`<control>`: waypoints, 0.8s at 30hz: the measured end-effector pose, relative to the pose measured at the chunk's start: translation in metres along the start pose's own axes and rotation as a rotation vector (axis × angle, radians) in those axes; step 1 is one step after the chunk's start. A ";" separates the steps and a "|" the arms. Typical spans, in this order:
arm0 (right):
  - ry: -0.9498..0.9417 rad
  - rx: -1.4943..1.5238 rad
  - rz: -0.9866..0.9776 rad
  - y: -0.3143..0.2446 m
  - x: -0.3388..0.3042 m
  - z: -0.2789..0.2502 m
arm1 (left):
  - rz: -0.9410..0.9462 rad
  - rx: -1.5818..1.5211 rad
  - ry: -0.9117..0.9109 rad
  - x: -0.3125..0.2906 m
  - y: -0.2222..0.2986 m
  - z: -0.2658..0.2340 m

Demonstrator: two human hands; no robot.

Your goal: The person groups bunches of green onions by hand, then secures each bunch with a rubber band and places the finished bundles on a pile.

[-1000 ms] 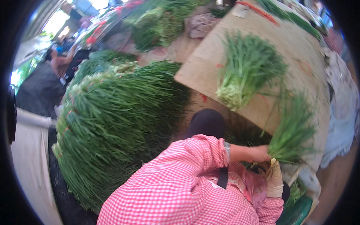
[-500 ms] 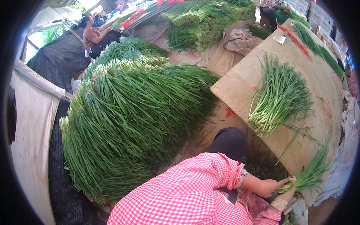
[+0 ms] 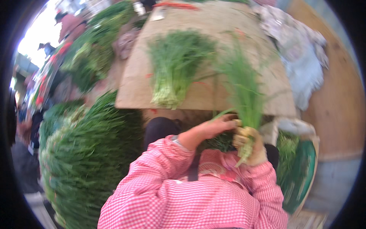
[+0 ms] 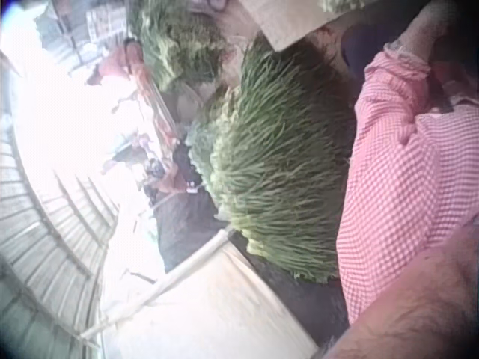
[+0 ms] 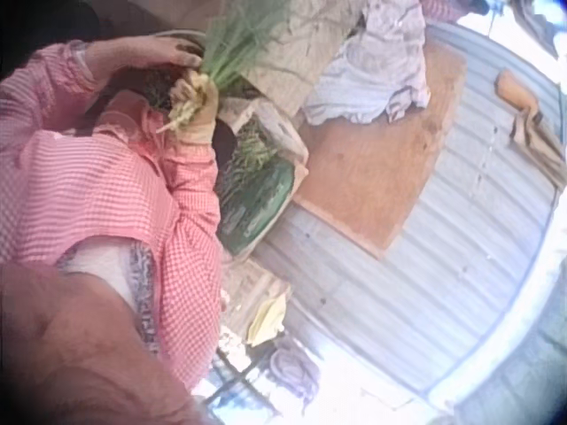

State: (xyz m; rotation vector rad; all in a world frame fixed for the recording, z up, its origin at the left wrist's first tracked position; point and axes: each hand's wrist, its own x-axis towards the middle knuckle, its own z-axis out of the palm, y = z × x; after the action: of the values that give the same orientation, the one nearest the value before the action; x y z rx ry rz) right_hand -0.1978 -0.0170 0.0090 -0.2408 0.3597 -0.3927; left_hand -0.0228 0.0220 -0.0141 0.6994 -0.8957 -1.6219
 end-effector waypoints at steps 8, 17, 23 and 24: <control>-0.044 0.007 0.249 0.030 0.009 -0.013 | -0.105 -0.472 -0.006 0.008 -0.033 -0.012; 0.087 -0.398 0.402 0.049 -0.012 -0.014 | -0.038 -0.560 0.119 0.018 -0.020 -0.007; -0.065 -2.033 0.452 -0.010 -0.030 -0.038 | -0.091 -0.472 0.251 0.014 -0.017 -0.017; 0.147 -2.018 0.433 -0.026 -0.030 -0.021 | -0.138 -0.417 0.277 0.013 -0.021 -0.019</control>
State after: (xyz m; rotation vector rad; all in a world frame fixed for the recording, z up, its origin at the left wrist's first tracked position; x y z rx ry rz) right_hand -0.2400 -0.0314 0.0067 -2.0609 0.8362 0.5400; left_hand -0.0217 0.0076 -0.0421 0.6781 -0.2994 -1.7105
